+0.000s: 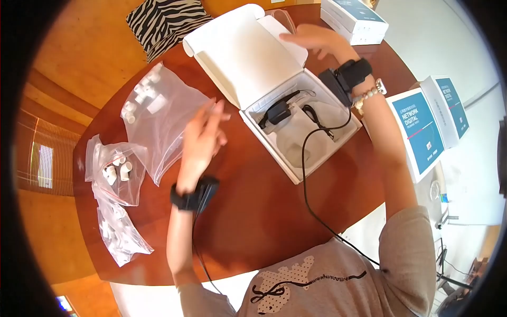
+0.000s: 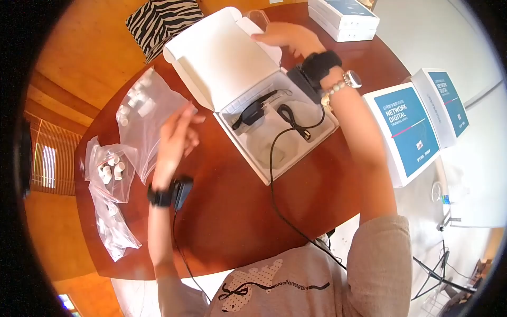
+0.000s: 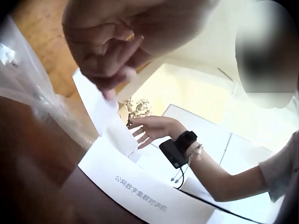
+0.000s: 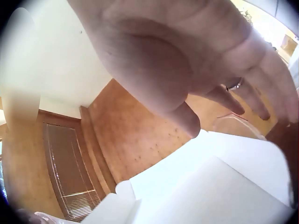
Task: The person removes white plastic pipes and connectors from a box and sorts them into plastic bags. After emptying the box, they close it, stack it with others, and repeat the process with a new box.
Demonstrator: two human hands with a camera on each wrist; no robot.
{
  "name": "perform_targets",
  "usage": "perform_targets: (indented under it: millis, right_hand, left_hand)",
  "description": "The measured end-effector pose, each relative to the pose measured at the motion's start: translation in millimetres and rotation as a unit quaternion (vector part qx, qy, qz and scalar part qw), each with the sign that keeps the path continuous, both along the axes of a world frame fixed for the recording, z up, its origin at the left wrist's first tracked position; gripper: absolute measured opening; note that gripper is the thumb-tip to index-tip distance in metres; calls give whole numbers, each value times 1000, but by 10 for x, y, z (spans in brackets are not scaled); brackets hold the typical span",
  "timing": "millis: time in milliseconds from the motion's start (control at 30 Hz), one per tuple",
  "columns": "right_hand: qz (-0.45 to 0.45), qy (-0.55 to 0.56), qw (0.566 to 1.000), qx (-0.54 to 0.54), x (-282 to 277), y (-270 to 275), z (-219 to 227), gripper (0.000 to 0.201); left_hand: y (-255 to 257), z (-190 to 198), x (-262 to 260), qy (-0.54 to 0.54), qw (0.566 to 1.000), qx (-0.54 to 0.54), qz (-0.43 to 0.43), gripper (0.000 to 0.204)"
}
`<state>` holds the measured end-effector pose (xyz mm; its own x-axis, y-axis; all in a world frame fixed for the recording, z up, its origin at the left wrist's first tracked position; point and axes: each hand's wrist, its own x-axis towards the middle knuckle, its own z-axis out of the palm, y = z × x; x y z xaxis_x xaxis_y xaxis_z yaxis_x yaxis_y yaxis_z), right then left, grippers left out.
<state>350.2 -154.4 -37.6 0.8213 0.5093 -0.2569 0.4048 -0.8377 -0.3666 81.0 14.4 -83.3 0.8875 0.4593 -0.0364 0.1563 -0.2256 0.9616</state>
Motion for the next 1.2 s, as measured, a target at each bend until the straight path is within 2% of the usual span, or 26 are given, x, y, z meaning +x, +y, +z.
perform_targets:
  millis: [67, 100, 233, 267, 333, 433, 533, 633, 667, 767, 833, 900, 933, 967, 1000, 1033, 1067, 1100, 1167, 1200]
  right_hand:
    - [36, 128, 981, 140, -225, -93, -9, 78]
    - [53, 190, 958, 209, -338, -151, -6, 82]
    - [-8, 167, 947, 273, -649, -435, 77, 87]
    - [-15, 175, 935, 308, -723, -505, 54, 87]
    - [-31, 189, 906, 377, -871, -647, 0, 89]
    - [-45, 187, 905, 379, -1081, -795, -45, 86]
    - [10, 193, 884, 426, -1244, -936, -138, 83]
    - [5, 217, 867, 449, -1280, -1015, -198, 81]
    - [6, 209, 861, 464, -1285, -1011, -226, 79]
    - [14, 210, 838, 503, -1307, -981, -313, 73]
    - [23, 243, 819, 519, -1321, -999, -338, 66]
    - [-19, 332, 725, 603, -1294, -1067, -511, 55]
    - [-40, 373, 670, 640, -1292, -1088, -580, 50]
    - [-15, 382, 679, 626, -1312, -1097, -605, 47]
    - [9, 390, 688, 612, -1341, -1114, -628, 45]
    - [33, 397, 696, 598, -1384, -1129, -643, 45]
    - [-10, 278, 817, 506, -1610, -1070, -523, 47]
    - [75, 116, 924, 356, -1666, -1131, -576, 52]
    - [137, -5, 965, 226, -1993, -1180, -597, 56]
    - [120, 39, 949, 290, -2089, -1207, -665, 60]
  left_hand:
    - [-3, 85, 377, 100, 993, 1, -65, 38]
    - [25, 50, 522, 63, 996, 10, -63, 36]
    - [154, -177, 857, -49, 997, 35, -47, 26]
    - [179, -165, 851, -35, 997, 35, -59, 30]
    - [117, -196, 825, -85, 993, 45, -65, 33]
    - [70, -241, 746, -95, 991, 36, -82, 49]
    - [63, -57, 539, -34, 993, 44, -108, 64]
    - [302, 14, 485, 7, 983, -89, -163, 63]
    - [280, 25, 443, -36, 976, -133, -167, 52]
    - [241, 72, 396, -38, 971, -200, -124, 57]
    - [268, 57, 378, -25, 976, -186, -107, 53]
    - [177, 62, 310, -20, 982, -171, -75, 52]
    - [156, 51, 245, -20, 983, -159, -89, 51]
    - [146, 38, 148, -59, 985, -49, -157, 51]
    - [144, 23, 54, -98, 968, 61, -222, 52]
    - [138, 15, 22, -135, 934, 170, -284, 53]
    - [67, 13, 60, 21, 975, 3, -223, 59]
    - [28, 25, -1, 104, 968, 46, -226, 63]
    - [-106, -188, -210, 18, 958, 192, -214, 66]
    - [-202, -208, -333, -5, 957, 170, -233, 68]
